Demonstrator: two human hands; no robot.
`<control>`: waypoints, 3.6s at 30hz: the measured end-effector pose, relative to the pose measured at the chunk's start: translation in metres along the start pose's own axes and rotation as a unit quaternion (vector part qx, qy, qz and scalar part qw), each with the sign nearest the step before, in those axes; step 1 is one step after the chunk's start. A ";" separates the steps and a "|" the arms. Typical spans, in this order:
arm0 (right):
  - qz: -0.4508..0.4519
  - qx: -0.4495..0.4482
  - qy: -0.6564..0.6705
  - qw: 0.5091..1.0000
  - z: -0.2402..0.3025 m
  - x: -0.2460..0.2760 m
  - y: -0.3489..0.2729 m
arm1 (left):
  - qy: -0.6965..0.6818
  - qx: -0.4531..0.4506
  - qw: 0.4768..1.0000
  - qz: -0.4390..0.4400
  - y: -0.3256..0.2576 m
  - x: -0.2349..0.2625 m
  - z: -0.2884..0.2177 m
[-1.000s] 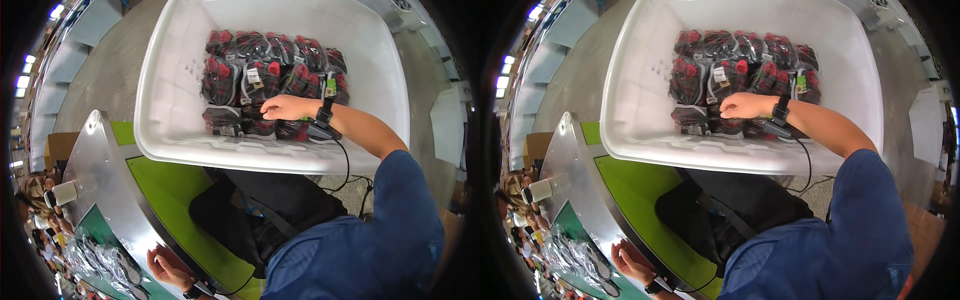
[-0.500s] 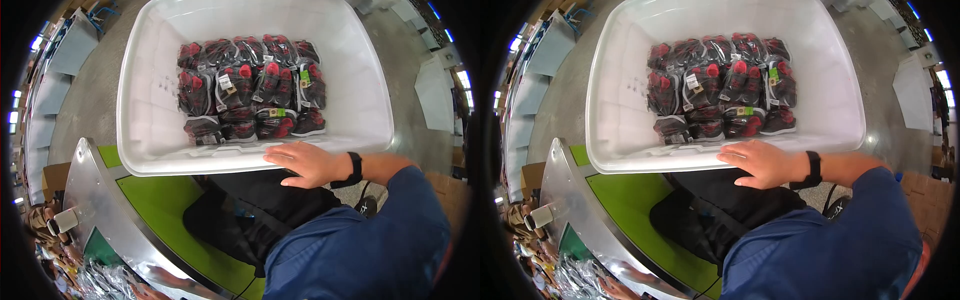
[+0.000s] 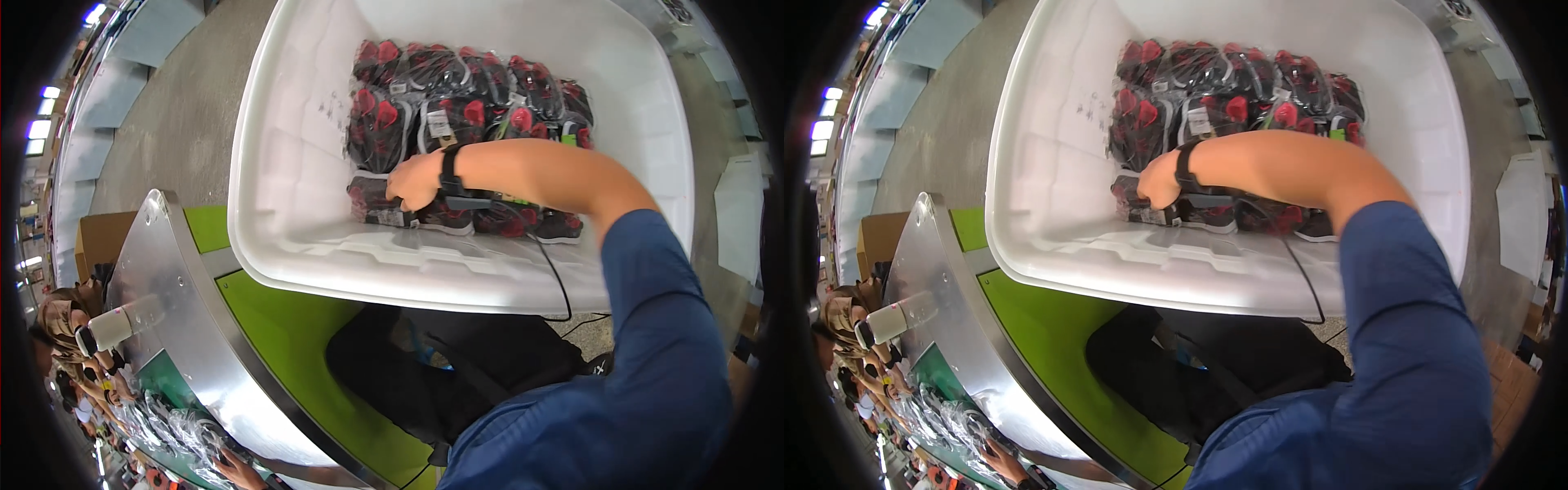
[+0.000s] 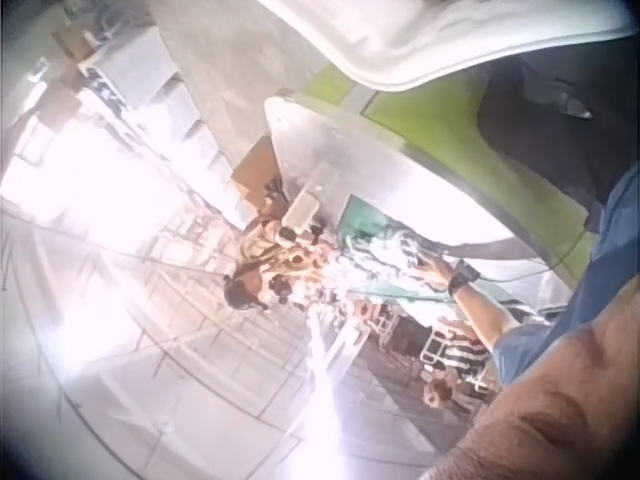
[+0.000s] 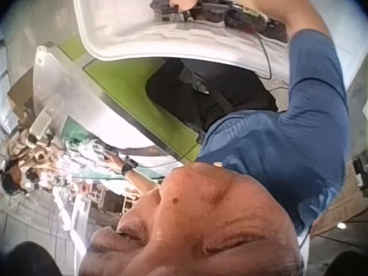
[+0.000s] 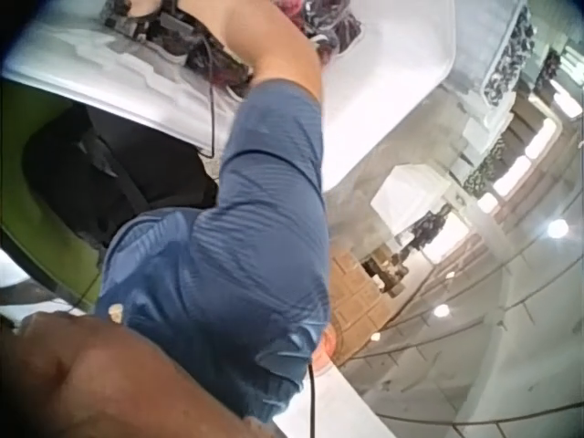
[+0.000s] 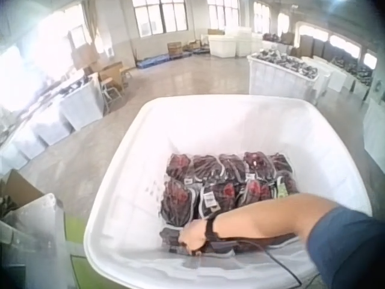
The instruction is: Picking up pairs of bagged shoes from a conveyor belt and placing them into a large plastic bin.
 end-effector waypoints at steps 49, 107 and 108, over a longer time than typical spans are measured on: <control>-0.363 0.220 0.207 0.881 0.280 0.128 -0.127 | -0.725 0.611 0.317 -0.025 -0.128 -0.031 0.001; -0.168 -0.297 0.435 0.833 -0.094 -0.095 -0.004 | -0.669 0.255 0.696 0.059 -0.167 0.073 -0.207; -0.211 -0.215 0.378 0.876 -0.092 -0.092 0.003 | -0.670 0.259 0.693 0.052 -0.167 0.072 -0.209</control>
Point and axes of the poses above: each hand's wrist, its own y-axis towards the middle knuckle, its own x-axis out of the back of the hand, z = x × y, the point moved 8 cm from there along y, towards the middle knuckle, and after that the axes turned 15 degrees about -z, right-handed, at the moved point
